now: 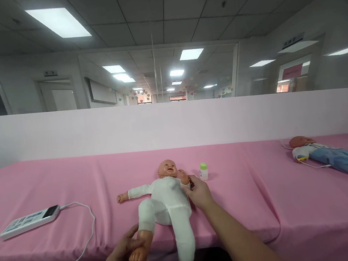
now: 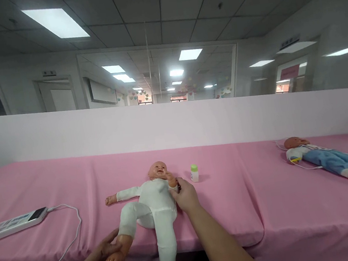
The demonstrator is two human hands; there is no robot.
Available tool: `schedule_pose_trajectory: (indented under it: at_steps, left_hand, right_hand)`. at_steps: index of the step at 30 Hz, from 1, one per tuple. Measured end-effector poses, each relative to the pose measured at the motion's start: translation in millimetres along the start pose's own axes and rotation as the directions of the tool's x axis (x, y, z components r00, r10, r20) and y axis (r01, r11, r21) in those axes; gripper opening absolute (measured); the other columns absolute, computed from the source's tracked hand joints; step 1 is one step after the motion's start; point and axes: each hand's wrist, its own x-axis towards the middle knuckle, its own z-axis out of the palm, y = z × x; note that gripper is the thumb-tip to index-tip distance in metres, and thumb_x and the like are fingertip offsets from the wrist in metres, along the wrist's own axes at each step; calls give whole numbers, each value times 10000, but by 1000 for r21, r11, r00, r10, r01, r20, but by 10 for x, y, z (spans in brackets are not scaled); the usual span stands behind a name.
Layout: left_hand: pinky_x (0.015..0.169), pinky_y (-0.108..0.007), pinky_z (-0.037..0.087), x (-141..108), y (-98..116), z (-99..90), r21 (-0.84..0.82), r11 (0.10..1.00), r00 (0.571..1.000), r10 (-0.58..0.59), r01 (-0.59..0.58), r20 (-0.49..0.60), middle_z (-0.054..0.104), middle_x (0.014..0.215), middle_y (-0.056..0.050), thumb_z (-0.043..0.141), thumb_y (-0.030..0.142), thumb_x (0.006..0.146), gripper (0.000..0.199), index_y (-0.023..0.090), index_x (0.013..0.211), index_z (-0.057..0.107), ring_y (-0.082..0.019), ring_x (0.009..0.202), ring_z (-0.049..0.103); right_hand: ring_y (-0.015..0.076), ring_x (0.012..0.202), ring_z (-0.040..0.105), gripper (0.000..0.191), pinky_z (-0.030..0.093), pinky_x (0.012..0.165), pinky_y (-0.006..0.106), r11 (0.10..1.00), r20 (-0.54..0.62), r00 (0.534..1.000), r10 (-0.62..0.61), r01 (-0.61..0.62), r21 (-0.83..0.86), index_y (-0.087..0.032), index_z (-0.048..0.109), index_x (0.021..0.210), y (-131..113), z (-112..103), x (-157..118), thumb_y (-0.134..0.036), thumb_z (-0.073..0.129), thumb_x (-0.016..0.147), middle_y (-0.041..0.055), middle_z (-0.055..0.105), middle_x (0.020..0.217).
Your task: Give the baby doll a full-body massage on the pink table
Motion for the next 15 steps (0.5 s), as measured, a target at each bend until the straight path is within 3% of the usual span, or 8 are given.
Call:
schedule_pose_trajectory:
  at_steps: [4, 8, 12, 15]
  left_hand:
    - [772, -311, 623, 260, 86, 256, -98, 991, 996, 89, -87, 14, 659, 1430, -116, 917, 305, 629, 356, 213, 942, 774, -298, 1077, 715]
    - [753, -281, 590, 449, 62, 514, -197, 975, 991, 114, -99, 67, 707, 1283, -117, 872, 223, 654, 363, 199, 995, 753, -223, 987, 697]
    - [734, -272, 592, 480, -23, 602, -179, 981, 995, 88, -78, 49, 683, 1347, -103, 865, 254, 637, 361, 217, 977, 751, -232, 1009, 699]
    - [769, -311, 626, 410, -130, 478, -98, 991, 995, 98, -96, 20, 683, 1388, -88, 877, 338, 617, 351, 238, 936, 767, -297, 1091, 710]
  right_hand:
    - [268, 1043, 642, 431, 520, 942, 387, 957, 77, 972, -222, 232, -171, -307, 737, 1277, -117, 31, -50, -248, 722, 850, 45, 746, 1084]
    - [288, 1149, 580, 520, 485, 1025, 408, 873, 164, 920, -357, 391, -290, -306, 719, 1352, -154, 35, -69, -116, 642, 875, 63, 721, 1225]
    - [275, 1156, 586, 550, 472, 1043, 400, 888, 153, 927, -343, 373, -270, -301, 714, 1352, -182, 34, -71, -88, 640, 850, 53, 729, 1223]
    - [263, 1109, 620, 442, 476, 1022, 398, 937, 74, 958, -278, 287, -197, -303, 749, 1269, -174, 27, -58, -168, 680, 853, 45, 748, 1165]
